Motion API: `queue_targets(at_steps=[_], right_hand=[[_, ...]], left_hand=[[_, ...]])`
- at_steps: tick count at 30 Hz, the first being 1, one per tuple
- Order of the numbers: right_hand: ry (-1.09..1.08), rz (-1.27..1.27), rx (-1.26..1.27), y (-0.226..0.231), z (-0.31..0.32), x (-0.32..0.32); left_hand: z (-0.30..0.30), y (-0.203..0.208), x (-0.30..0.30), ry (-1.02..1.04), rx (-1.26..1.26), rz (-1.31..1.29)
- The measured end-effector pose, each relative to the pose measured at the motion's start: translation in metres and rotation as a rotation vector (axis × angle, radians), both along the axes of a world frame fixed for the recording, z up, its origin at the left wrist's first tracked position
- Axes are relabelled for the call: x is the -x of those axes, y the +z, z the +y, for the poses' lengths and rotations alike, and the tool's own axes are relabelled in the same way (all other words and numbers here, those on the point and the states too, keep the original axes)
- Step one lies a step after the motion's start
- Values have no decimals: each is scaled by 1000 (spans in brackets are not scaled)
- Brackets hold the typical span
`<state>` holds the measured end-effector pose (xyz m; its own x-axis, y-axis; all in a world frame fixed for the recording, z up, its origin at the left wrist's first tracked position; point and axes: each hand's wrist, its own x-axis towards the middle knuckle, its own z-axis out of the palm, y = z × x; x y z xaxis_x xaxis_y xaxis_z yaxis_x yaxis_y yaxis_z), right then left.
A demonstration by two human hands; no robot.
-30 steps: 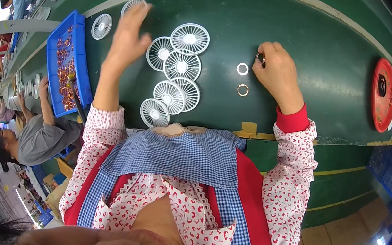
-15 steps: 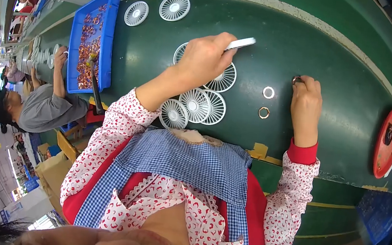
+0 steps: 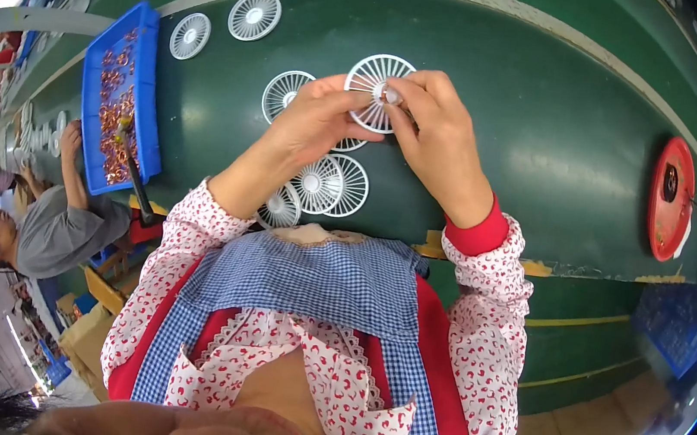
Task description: The person assembles small plastic fan grilles by attaching metal rings to them, then organizes the assembled grilles on a conveyor belt. A mallet is used to secure the metal rings onto the fan grilles.
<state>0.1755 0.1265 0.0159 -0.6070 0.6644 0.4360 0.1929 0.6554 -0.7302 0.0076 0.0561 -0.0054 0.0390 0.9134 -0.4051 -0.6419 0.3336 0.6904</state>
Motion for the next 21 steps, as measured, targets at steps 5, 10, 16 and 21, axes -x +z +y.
queue_targets(at_steps=[5, 10, 16, 21], right_hand=[[-22, -8, 1, 4, -3, 3], [-68, 45, 5, 1, -1, -1], [-62, 40, 66, -2, -6, 4], [-6, 9, 5, -4, -2, 2]], left_hand=[[-4, -2, 0, 14, -31, 22], [-5, 5, 0, 44, -46, -45], [-12, 2, -8, 92, -87, 81], [-11, -2, -8, 54, -87, 44]])
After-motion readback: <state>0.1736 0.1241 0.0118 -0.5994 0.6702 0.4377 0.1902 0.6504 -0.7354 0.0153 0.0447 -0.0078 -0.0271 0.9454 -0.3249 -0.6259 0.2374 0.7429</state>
